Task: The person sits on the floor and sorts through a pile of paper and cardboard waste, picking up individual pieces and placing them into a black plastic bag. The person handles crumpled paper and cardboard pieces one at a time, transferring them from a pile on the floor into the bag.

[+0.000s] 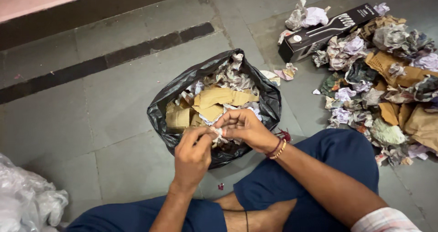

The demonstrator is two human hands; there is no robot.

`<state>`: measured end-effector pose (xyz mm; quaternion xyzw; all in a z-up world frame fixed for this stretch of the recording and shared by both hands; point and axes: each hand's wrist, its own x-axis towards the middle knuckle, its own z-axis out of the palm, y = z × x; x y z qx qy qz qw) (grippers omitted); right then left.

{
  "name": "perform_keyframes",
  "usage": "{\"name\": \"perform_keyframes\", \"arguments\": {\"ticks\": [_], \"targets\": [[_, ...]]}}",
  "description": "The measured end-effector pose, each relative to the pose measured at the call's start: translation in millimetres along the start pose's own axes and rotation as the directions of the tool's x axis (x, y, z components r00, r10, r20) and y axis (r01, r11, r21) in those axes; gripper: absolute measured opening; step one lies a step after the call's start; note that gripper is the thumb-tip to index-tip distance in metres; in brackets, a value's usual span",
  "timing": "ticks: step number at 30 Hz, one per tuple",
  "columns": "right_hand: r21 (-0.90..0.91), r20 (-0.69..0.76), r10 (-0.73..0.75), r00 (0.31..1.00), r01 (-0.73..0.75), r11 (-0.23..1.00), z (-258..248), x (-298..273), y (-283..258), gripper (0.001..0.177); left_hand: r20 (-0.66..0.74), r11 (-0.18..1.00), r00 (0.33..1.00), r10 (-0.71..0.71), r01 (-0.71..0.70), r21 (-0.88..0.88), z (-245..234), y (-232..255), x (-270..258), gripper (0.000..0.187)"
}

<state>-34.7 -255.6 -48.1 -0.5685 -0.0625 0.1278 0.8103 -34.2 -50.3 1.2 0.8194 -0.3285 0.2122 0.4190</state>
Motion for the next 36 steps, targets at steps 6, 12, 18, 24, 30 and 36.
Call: {"name": "perform_keyframes", "arguments": {"ticks": [6, 12, 18, 24, 30, 36], "targets": [[-0.666, 0.139, -0.492, 0.86, 0.448, 0.596, 39, -10, -26, 0.037, 0.098, 0.81, 0.872, -0.48, 0.483, -0.331, 1, -15, -6, 0.016], [-0.81, 0.204, -0.558, 0.804, 0.459, 0.365, 35, -15, -27, 0.033, 0.287, 0.431, 0.811, -0.511, 0.53, -0.73, 12, -28, -18, 0.018], [-0.853, 0.116, -0.609, 0.785, 0.393, 0.344, 24, -11, -29, 0.023, -0.007, 0.99, 0.99, -0.139, 0.139, -0.032, -19, -16, 5, 0.016], [-0.895, 0.247, -0.567, 0.786, 0.409, 0.177, 20, 4, -25, 0.037, -0.128, 0.894, 0.972, -0.198, 0.233, 0.382, -41, -36, 15, 0.029], [-0.962, 0.204, -0.491, 0.847, 0.268, 0.062, -17, 16, -33, 0.038, -0.015, 0.889, 0.893, -0.449, 0.449, 0.087, -42, -65, 1, 0.048], [-0.977, -0.099, -0.598, 0.795, 0.035, 0.208, -145, 12, -55, 0.035, -0.05, 0.895, 0.896, -0.441, 0.444, 0.055, -40, -66, 1, 0.061]]}}
